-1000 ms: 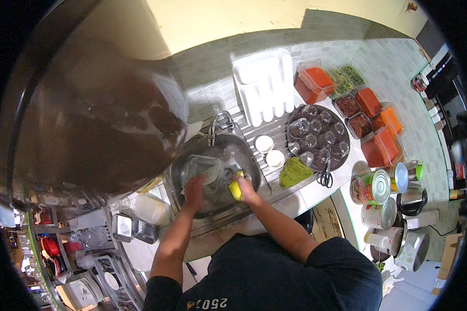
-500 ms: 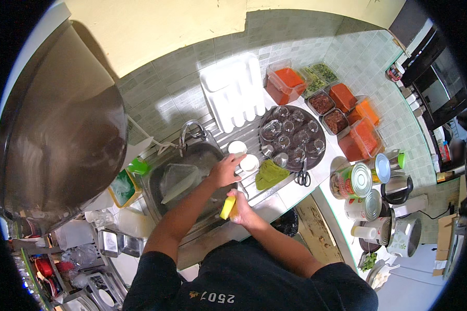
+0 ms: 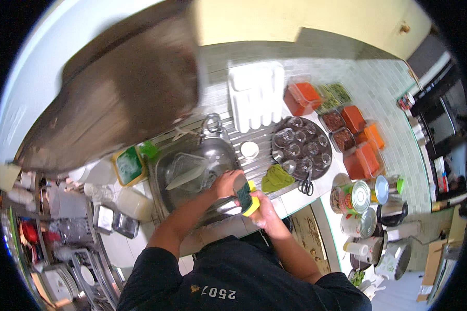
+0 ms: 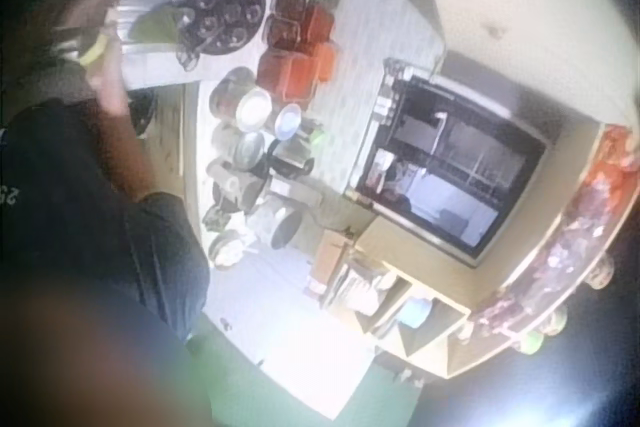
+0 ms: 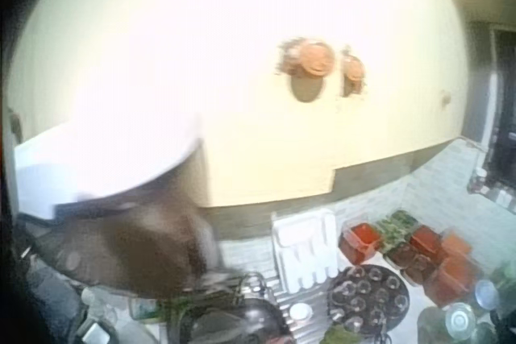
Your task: The person washes various kitchen items in a sink using a sponge and running water. They scrub and rinse a metal strainer, a plastic container, a yellow tray, and a white cup, then place them on a drying rack.
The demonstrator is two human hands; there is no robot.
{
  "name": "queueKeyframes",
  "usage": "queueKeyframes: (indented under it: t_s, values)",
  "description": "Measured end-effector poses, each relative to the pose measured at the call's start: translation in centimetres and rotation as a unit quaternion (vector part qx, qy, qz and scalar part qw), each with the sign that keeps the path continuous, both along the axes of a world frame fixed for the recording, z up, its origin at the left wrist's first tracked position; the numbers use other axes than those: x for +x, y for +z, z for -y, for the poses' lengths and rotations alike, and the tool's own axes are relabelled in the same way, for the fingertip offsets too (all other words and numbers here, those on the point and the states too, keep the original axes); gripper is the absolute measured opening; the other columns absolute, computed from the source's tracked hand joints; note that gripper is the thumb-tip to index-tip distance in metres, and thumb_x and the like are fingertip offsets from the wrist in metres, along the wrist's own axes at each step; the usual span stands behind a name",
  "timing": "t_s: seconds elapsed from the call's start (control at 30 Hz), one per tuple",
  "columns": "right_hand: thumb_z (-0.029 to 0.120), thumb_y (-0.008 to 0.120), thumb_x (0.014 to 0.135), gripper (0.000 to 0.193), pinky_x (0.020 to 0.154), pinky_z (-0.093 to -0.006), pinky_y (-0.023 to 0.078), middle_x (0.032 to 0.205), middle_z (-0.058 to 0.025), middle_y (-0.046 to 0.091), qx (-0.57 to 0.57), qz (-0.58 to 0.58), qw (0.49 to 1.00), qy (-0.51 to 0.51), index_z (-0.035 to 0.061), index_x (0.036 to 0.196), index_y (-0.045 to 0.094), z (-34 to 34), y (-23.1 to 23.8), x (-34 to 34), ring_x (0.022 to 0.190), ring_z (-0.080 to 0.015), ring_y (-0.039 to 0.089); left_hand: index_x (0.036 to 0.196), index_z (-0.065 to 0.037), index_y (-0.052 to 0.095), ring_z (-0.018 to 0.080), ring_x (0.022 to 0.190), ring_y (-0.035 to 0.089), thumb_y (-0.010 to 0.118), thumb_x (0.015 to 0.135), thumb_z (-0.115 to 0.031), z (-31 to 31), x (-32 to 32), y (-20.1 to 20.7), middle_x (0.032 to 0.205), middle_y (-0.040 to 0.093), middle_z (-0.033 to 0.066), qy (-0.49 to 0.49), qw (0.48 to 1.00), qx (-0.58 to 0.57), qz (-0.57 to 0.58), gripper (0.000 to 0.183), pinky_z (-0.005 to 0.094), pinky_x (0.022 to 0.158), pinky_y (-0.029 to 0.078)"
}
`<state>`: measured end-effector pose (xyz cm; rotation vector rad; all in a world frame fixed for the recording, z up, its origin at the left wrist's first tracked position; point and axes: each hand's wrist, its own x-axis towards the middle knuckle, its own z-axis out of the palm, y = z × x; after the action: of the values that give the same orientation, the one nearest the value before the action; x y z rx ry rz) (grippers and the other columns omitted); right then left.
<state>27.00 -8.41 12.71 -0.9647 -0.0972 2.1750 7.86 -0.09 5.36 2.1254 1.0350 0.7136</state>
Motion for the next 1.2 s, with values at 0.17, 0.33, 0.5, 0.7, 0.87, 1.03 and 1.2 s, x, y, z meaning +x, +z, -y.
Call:
queueKeyframes:
  t_s: [0.17, 0.33, 0.5, 0.7, 0.87, 1.03, 1.2]
  values:
    - [0.008, 0.067, 0.085, 0.033, 0.094, -0.0383, 0.052, 0.116, -0.0156, 0.07, 0.493, 0.455, 0.741, 0.019, 0.0032, 0.118, 0.068, -3.1, 1.9, -3.6, 0.106, -0.0286, 0.068, 0.138, -0.01, 0.054, 0.0257, 0.114, 0.065, 0.094, 0.062, -0.023, 6.3, -5.4, -1.1, 0.125, 0.067, 0.0107, 0.223, 0.956, -0.161, 0.099, 0.086, 0.0399, 0.099, 0.05]
    - [0.023, 0.07, 0.081, 0.029, 0.094, -0.0457, 0.055, 0.11, -0.0165, 0.071, 0.797, 0.407, 0.389, 0.219, 0.0102, 0.106, 0.073, -6.8, 0.5, -9.9, 0.104, -0.0369, 0.068, 0.14, -0.009, 0.051, 0.0192, 0.113, 0.062, 0.095, 0.065, -0.018, 9.3, -11.5, -0.3, 0.126, 0.065, 0.0077, 0.175, 0.883, -0.289, 0.326, 0.088, 0.0377, 0.098, 0.051]
    - [0.041, 0.075, 0.081, 0.054, 0.09, -0.0477, 0.054, 0.106, -0.0222, 0.07, 0.733, 0.4, 0.309, 0.455, 0.0032, 0.118, 0.066, -6.6, -0.9, -14.9, 0.099, -0.0421, 0.066, 0.136, -0.007, 0.057, 0.0183, 0.11, 0.065, 0.095, 0.063, -0.018, 10.7, -15.2, 0.2, 0.121, 0.069, 0.0077, 0.239, 0.908, -0.281, 0.198, 0.083, 0.0351, 0.097, 0.052]
    - [0.051, 0.08, 0.081, 0.07, 0.093, -0.0454, 0.051, 0.112, -0.0216, 0.07, 0.683, 0.374, 0.391, 0.491, 0.0024, 0.127, 0.064, -7.4, -3.3, -15.9, 0.102, -0.0409, 0.066, 0.135, -0.007, 0.059, 0.0188, 0.104, 0.067, 0.093, 0.063, -0.02, 10.8, -17.8, 0.2, 0.117, 0.071, 0.0055, 0.217, 0.918, -0.282, 0.176, 0.081, 0.0344, 0.094, 0.053]
    - [0.036, 0.078, 0.088, 0.052, 0.088, -0.039, 0.053, 0.116, -0.0197, 0.071, 0.631, 0.343, 0.56, 0.413, 0.0027, 0.126, 0.066, -7.8, -6.6, -15.9, 0.098, -0.0281, 0.069, 0.145, -0.011, 0.05, 0.0208, 0.112, 0.062, 0.075, 0.085, -0.014, 13.6, -13.9, 0.6, 0.126, 0.063, 0.0062, 0.293, 0.777, -0.299, 0.471, 0.065, 0.0342, 0.098, 0.049]
    - [0.026, 0.073, 0.095, 0.035, 0.083, -0.0344, 0.054, 0.112, -0.0159, 0.073, 0.492, 0.315, 0.75, 0.31, 0.001, 0.118, 0.069, -4.6, -6.2, -17.4, 0.096, -0.0185, 0.068, 0.138, -0.009, 0.049, 0.0215, 0.117, 0.056, 0.049, 0.106, -0.024, 13.4, -8.5, 0.1, 0.132, 0.055, 0.0104, 0.496, 0.669, -0.173, 0.526, 0.035, 0.0341, 0.1, 0.045]
    - [0.021, 0.067, 0.099, 0.029, 0.078, -0.0354, 0.054, 0.11, -0.018, 0.072, 0.424, 0.271, 0.854, 0.135, -0.0019, 0.118, 0.067, -3.5, -6.8, -21.8, 0.094, -0.0237, 0.069, 0.127, -0.005, 0.052, 0.0282, 0.102, 0.063, 0.041, 0.109, -0.038, 11.0, -8.4, -1.0, 0.114, 0.063, 0.0144, 0.607, 0.745, 0.018, 0.276, 0.039, 0.039, 0.087, 0.05]
